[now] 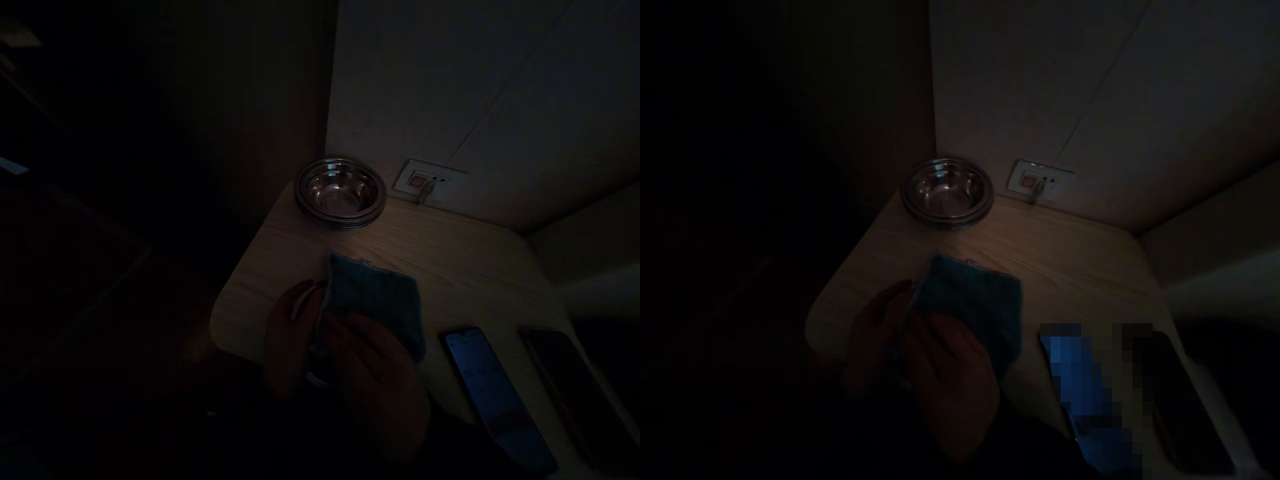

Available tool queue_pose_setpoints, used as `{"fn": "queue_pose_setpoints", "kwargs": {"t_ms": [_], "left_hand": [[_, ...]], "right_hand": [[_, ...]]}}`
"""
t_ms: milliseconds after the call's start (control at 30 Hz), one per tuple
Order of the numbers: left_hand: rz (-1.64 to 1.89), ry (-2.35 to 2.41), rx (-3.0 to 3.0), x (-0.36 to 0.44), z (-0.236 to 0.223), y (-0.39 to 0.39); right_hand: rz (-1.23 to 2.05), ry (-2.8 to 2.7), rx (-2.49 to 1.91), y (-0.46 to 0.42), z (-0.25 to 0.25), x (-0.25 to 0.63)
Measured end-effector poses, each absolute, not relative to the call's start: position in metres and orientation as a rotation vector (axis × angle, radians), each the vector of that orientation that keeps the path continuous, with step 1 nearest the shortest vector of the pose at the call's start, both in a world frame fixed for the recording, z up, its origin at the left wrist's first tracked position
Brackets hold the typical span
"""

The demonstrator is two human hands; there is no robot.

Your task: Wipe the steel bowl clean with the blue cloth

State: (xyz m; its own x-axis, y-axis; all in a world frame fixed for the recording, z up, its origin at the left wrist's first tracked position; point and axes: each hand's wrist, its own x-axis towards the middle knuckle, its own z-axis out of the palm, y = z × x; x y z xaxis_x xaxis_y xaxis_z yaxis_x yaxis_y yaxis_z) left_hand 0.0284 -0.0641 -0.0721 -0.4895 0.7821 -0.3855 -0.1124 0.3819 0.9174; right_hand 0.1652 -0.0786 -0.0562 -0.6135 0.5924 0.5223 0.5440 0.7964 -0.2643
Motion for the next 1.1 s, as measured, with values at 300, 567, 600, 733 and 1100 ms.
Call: {"fn": "queue_pose_setpoints", "kwargs": {"t_ms": [300,567,600,733,1100], "left_hand": [[1.251,1.699,0.612,0.029,-0.0681,-0.0637],[1.26,1.677,0.631,0.0299,-0.069,-0.064],[1.26,1.667,0.641,0.0296,-0.0693,-0.0644],[1.241,1.658,0.652,0.0294,-0.069,-0.0658],[1.242,1.674,0.674,0.0297,-0.069,-0.068]], "right_hand": [[0.095,-2.403,-0.813,-0.0842,-0.057,0.1693],[0.093,-2.434,-0.839,-0.083,-0.0559,0.1674],[0.093,-2.418,-0.827,-0.0823,-0.0554,0.1656],[0.132,-2.421,-0.863,-0.083,-0.0537,0.1635],[0.093,-2.437,-0.828,-0.0872,-0.0557,0.1646]]}}
